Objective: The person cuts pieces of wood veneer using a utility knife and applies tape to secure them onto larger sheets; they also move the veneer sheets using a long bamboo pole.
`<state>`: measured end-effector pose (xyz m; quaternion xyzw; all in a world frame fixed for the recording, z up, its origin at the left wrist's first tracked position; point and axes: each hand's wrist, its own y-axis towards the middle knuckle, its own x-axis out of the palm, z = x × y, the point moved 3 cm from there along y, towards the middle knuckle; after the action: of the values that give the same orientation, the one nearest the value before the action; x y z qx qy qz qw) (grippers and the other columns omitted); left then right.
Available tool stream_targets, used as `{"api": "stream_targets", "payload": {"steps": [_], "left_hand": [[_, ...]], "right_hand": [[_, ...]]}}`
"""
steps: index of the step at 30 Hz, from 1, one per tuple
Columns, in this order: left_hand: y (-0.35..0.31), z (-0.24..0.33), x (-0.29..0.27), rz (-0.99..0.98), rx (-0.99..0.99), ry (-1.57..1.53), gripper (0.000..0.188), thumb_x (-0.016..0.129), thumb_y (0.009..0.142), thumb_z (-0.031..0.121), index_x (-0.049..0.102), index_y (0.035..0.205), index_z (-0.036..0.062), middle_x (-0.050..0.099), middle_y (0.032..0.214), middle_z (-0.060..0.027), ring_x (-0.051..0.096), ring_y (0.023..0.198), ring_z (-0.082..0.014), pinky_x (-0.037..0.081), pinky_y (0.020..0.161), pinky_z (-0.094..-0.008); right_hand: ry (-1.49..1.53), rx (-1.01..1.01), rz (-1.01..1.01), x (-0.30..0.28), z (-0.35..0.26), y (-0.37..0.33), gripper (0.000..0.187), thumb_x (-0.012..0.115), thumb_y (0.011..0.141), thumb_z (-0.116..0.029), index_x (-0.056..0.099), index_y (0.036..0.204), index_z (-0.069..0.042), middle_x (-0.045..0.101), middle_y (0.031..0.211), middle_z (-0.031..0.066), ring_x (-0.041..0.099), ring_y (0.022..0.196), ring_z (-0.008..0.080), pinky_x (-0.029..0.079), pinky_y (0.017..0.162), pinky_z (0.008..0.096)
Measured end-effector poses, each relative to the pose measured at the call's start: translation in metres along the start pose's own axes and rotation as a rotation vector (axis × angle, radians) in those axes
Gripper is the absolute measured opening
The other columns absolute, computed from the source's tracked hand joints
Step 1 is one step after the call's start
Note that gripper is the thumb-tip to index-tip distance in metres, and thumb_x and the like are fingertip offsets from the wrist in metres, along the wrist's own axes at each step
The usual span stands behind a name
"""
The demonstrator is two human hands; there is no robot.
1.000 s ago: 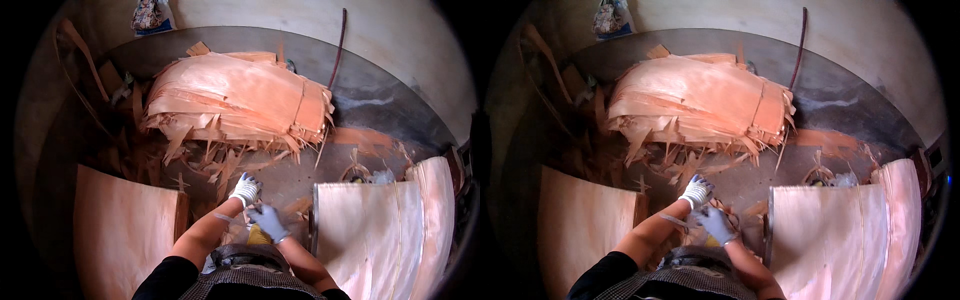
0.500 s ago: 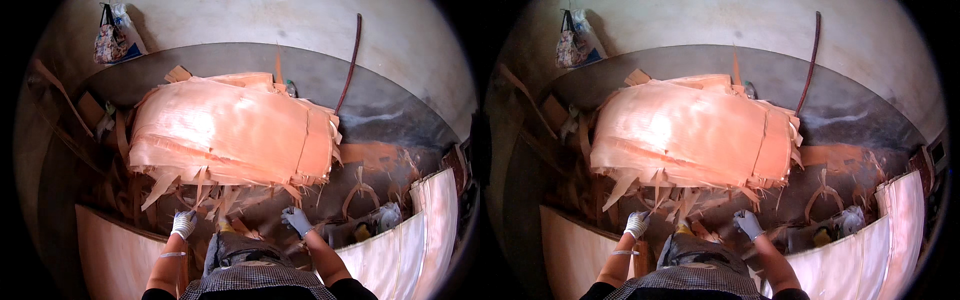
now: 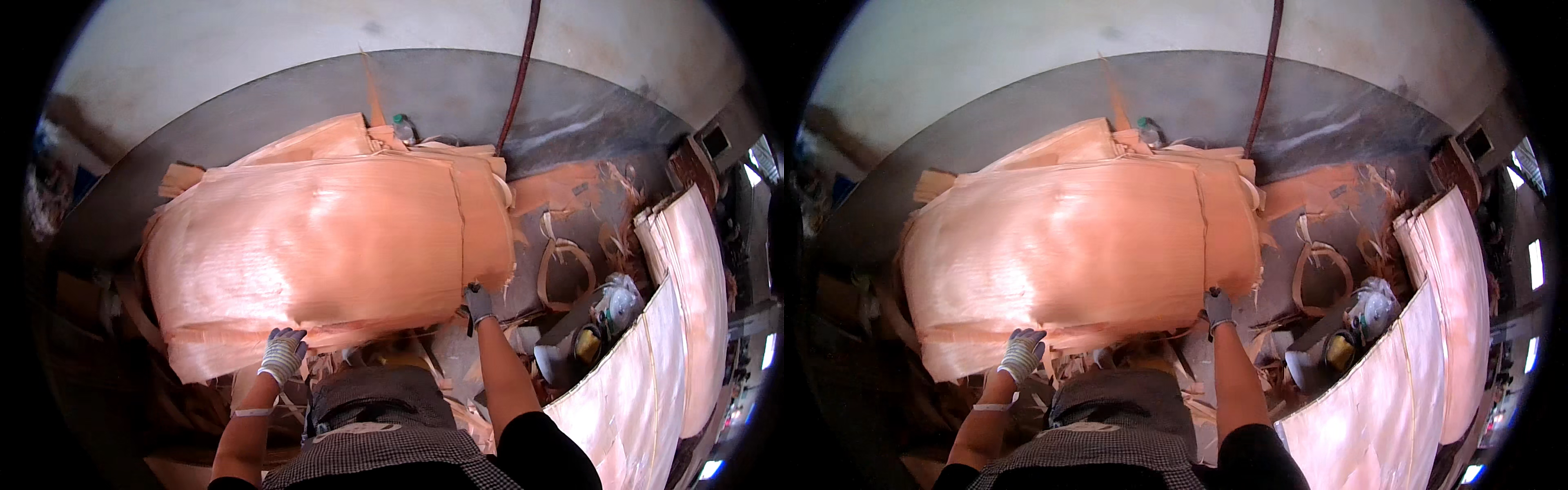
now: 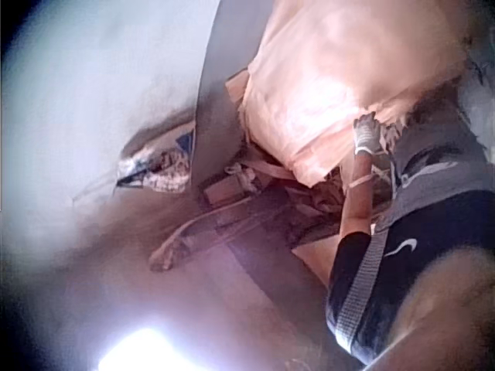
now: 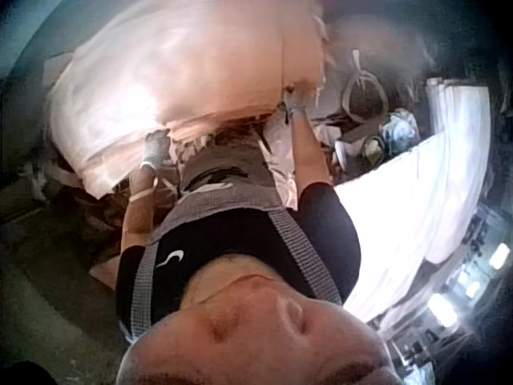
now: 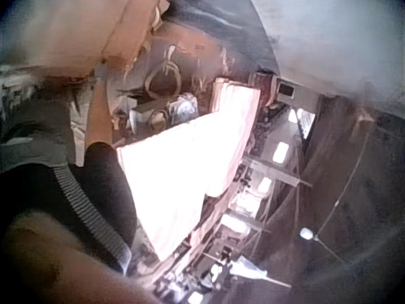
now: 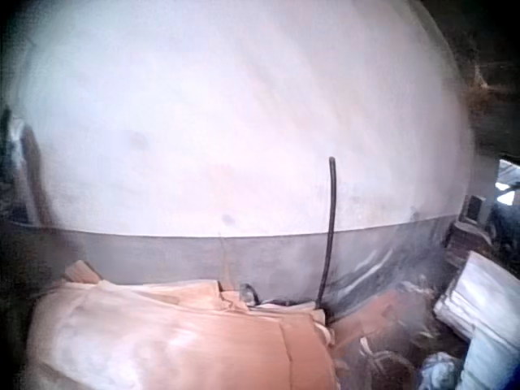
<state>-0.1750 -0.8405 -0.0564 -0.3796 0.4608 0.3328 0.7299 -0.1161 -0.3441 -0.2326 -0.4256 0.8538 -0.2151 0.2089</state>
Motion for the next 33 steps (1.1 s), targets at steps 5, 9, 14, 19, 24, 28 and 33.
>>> {"api": "stream_targets", "payload": {"steps": [5,9,14,19,24,28,33], "left_hand": [[0.086,0.050,0.019,-0.050,0.239,-0.104,0.031,0.054,0.081,0.019,0.062,0.108,0.0077,0.062,0.108,-0.0137,0.054,0.107,-0.0300,0.032,0.101,-0.0465],[0.045,0.015,-0.023,-0.055,0.038,-0.007,0.031,0.052,0.084,0.020,0.060,0.111,0.0072,0.061,0.112,-0.0119,0.052,0.112,-0.0280,0.032,0.101,-0.0446],[0.074,0.015,-0.018,0.017,-0.074,-0.043,0.033,0.053,0.084,0.022,0.060,0.113,0.0083,0.061,0.114,-0.0102,0.051,0.114,-0.0267,0.031,0.104,-0.0445],[0.042,-0.010,-0.048,0.658,-0.449,-0.072,0.057,0.059,0.080,0.016,0.042,0.134,0.0072,0.042,0.136,-0.0173,0.040,0.124,-0.0352,0.028,0.106,-0.0460],[-0.011,-0.063,-0.020,0.928,-0.736,-0.245,0.058,0.062,0.081,0.015,0.041,0.134,0.0044,0.043,0.135,-0.0214,0.043,0.120,-0.0393,0.034,0.102,-0.0445],[-0.018,-0.110,-0.008,0.949,-0.828,-0.635,0.054,0.058,0.083,0.017,0.043,0.132,0.0025,0.046,0.133,-0.0222,0.043,0.123,-0.0373,0.034,0.105,-0.0411],[-0.010,-0.188,-0.039,0.854,-0.755,-0.423,0.051,0.056,0.085,0.020,0.043,0.131,0.0020,0.047,0.132,-0.0218,0.044,0.122,-0.0374,0.035,0.104,-0.0412]], "right_hand": [[-0.378,-0.232,0.283,-0.122,0.002,0.091,0.022,0.062,0.087,-0.026,0.059,0.099,-0.008,0.058,0.080,0.0016,0.055,0.064,0.0136,0.049,0.056,0.0320],[0.116,0.017,-0.091,0.017,-0.069,0.022,0.014,0.065,0.084,-0.021,0.053,0.085,-0.013,0.049,0.074,-0.0022,0.047,0.061,0.0102,0.041,0.051,0.0287],[0.131,-0.204,-0.149,-0.018,-0.156,0.009,0.018,0.063,0.085,-0.018,0.049,0.093,-0.013,0.048,0.063,-0.0015,0.044,0.039,0.0132,0.040,0.035,0.0270],[0.000,-0.324,-0.125,0.006,-0.292,-0.039,0.030,0.064,0.085,-0.017,0.049,0.109,-0.007,0.054,0.080,0.0030,0.051,0.053,0.0114,0.042,0.043,0.0252],[-0.037,-0.281,-0.115,-0.046,-0.243,0.032,0.048,0.067,0.083,-0.019,0.042,0.123,-0.009,0.048,0.074,0.0008,0.048,0.052,0.0121,0.040,0.041,0.0273],[-0.628,-0.057,-0.064,-0.077,-0.173,0.074,0.036,0.062,0.084,-0.018,0.050,0.116,-0.006,0.058,0.084,0.0086,0.058,0.064,0.0227,0.046,0.054,0.0345],[-0.946,-0.415,0.343,-0.023,-0.171,0.045,0.030,0.052,0.088,-0.016,0.060,0.111,0.001,0.064,0.108,0.0200,0.062,0.089,0.0352,0.049,0.078,0.0402]]}}
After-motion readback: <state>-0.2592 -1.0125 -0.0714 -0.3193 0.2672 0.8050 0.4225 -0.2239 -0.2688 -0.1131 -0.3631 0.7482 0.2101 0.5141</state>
